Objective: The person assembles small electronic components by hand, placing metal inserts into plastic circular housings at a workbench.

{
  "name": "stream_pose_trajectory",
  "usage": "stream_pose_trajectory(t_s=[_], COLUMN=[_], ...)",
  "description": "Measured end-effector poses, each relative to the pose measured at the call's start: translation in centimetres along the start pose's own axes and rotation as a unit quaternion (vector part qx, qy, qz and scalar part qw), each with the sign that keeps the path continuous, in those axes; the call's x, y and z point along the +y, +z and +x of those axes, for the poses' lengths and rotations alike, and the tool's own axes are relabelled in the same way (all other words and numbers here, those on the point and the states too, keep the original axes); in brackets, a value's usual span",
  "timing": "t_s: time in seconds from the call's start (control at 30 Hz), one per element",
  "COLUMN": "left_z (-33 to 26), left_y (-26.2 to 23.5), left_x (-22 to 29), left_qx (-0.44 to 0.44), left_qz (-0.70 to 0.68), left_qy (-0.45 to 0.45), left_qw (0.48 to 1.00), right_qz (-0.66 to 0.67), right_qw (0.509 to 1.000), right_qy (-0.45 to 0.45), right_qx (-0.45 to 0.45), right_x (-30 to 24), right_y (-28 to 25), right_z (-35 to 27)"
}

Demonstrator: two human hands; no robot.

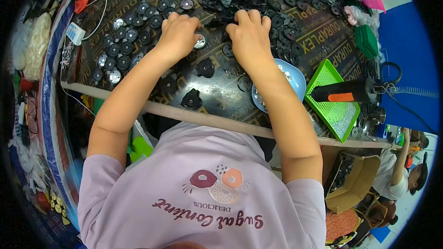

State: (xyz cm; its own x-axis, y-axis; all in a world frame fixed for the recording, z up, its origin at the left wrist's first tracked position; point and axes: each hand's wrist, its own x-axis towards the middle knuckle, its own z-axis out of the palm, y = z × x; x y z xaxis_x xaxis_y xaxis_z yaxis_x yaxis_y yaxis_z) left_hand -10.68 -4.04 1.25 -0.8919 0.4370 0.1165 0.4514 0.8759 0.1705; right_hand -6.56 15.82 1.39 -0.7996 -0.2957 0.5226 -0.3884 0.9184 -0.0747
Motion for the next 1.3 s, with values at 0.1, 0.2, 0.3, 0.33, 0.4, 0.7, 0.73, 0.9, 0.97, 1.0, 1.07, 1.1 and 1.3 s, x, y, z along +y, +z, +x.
stream_pose_trajectory(t_s=[0.1, 0.2, 0.3, 0.33, 0.4, 0.7, 0.73, 0.9, 0.97, 1.0, 1.07, 1.1, 1.3], left_z=[0.6, 2.2, 3.5, 3.7, 3.9, 0.1, -0.3, -2.7, -3.8, -4.0, -4.6, -4.9, -5.3], left_y=[0.6, 1.7, 2.5, 2.3, 2.0, -1.6, -1.5, -1.8, -2.0, -1.9, -1.4, -1.4, -0.6], left_x=[0.5, 0.7, 0.7, 0.9, 1.3, 3.9, 4.3, 5.6, 5.4, 5.3, 5.1, 5.4, 7.0], left_qx=[0.11, 0.114, 0.095, 0.092, 0.087, -0.159, -0.172, -0.196, -0.191, -0.192, -0.18, -0.18, -0.201], left_qz=[-0.028, -0.049, -0.044, -0.069, -0.095, -0.687, -0.726, -0.78, -0.787, -0.787, -0.811, -0.81, -0.805], left_qy=[0.074, 0.093, 0.088, 0.087, 0.089, -0.098, -0.107, -0.111, -0.118, -0.118, -0.121, -0.122, -0.137], left_qw=[0.991, 0.988, 0.991, 0.99, 0.988, 0.702, 0.657, 0.584, 0.575, 0.574, 0.544, 0.544, 0.541], right_qz=[-0.024, -0.038, -0.059, -0.061, -0.081, -0.032, -0.032, 0.042, 0.099, 0.098, 0.08, 0.081, 0.08], right_qw=[1.0, 0.999, 0.994, 0.994, 0.99, 0.99, 0.989, 0.985, 0.969, 0.969, 0.936, 0.936, 0.944], right_qy=[0.003, 0.031, 0.087, 0.091, 0.114, 0.136, 0.147, 0.169, 0.208, 0.209, 0.223, 0.223, 0.247], right_qx=[-0.01, 0.011, 0.017, 0.017, 0.017, 0.019, -0.014, -0.012, -0.087, -0.088, -0.259, -0.26, -0.202], right_x=[1.3, 2.1, 2.6, 2.7, 2.7, 2.5, 2.7, 2.4, 2.3, 2.2, 1.9, 1.5, 0.5], right_y=[0.3, -0.3, -1.0, -1.1, -1.6, -3.8, -3.9, -5.6, -6.9, -7.6, -8.7, -8.8, -8.0], right_z=[-0.2, -1.0, -1.8, -2.0, -2.4, -4.6, -5.0, -6.9, -8.4, -9.3, -10.9, -11.4, -12.6])
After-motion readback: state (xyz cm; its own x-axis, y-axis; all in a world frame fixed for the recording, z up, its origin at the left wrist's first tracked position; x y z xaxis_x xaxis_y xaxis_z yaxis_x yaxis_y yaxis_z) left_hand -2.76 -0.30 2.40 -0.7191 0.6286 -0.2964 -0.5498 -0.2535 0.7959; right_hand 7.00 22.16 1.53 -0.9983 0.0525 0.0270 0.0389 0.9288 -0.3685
